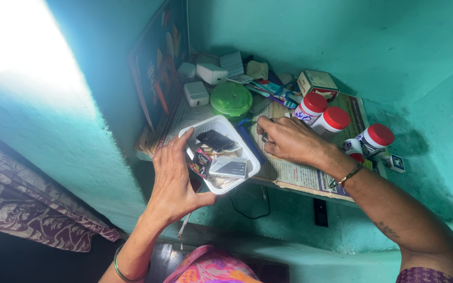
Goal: The person gathers various small items from a cluttered shelf and places them into a white plastic container. They pick up a small notebook, a SIM card, a lighter, a small box, a tube of toothpaste, a comb, a pair of scissors, and a small photograph, placing each into the container.
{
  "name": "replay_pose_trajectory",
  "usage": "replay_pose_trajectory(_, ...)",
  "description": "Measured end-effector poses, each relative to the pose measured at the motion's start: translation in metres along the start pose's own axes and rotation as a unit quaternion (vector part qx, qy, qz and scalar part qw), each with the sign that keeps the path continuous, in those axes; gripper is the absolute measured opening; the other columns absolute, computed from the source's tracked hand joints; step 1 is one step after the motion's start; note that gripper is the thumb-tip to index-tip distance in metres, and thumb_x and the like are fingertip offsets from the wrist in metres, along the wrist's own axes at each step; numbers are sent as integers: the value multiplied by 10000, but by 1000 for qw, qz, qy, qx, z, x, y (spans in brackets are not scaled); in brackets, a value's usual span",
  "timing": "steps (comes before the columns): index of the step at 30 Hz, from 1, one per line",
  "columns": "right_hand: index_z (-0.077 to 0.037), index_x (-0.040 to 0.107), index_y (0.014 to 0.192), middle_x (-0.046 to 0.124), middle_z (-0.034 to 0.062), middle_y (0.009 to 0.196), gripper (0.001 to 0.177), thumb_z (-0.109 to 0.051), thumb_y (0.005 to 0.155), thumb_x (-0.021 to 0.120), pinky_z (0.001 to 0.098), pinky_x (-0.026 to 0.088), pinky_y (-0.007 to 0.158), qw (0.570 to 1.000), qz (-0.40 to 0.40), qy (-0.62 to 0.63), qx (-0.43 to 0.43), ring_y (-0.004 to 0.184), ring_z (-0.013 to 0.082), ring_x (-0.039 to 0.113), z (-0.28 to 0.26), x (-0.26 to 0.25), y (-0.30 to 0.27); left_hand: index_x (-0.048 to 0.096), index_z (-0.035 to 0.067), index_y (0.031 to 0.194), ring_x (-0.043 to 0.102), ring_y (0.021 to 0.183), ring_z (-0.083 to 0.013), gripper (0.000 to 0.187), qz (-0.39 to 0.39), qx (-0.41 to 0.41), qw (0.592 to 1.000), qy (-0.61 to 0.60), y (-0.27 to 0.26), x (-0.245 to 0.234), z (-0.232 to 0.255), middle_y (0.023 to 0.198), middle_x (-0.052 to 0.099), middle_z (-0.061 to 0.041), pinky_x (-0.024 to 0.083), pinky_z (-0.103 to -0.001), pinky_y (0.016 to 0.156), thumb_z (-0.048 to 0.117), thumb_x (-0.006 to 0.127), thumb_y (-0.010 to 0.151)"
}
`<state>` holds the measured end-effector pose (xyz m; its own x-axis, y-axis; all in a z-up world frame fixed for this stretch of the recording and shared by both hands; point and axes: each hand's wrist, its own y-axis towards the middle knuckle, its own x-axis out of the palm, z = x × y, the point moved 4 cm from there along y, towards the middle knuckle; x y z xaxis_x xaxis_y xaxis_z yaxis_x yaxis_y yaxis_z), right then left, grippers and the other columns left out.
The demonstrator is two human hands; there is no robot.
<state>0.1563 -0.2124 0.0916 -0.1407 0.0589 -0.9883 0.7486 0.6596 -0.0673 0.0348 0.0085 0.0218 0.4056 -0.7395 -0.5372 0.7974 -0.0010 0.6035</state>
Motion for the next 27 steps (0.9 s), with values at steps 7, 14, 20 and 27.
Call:
replay_pose_trajectory(7,-18,642,1028,714,175,947,192,-88,852,670,472,562,778,999,16,-21,-30,872,362,713,11,3,3,272,38,1531,449,1257,-393,1277,1,6,1000,-2,-1,1,-4,1343,481,-217,270,-510,1113,376,906,475)
replay_pose_trajectory(14,4,710,942,725,133,926,106,-53,892,635,388,586,777,998,53,19,-8,839,249,732,34,-2,8,271,39,1532,447,1251,-396,1287,-1,1,1000,-2,-1,2,-7,1327,478,-217,247,-533,1132,391,909,472)
replay_pose_trajectory(20,27,714,1065,738,116,912,159,-14,972,592,273,651,771,890,28,447,-81,818,143,737,8,-12,17,276,41,1530,459,1228,-384,1282,-11,-14,1000,-5,1,2,-5,1293,494,-201,246,-535,1135,388,903,467)
replay_pose_trajectory(27,13,679,1144,740,99,1006,254,-112,923,667,309,612,792,963,79,251,-63,892,147,733,-1,-18,17,270,38,1539,445,1261,-398,1273,-10,-15,1000,-5,-2,2,-4,1321,488,-210,259,-522,1126,369,900,484)
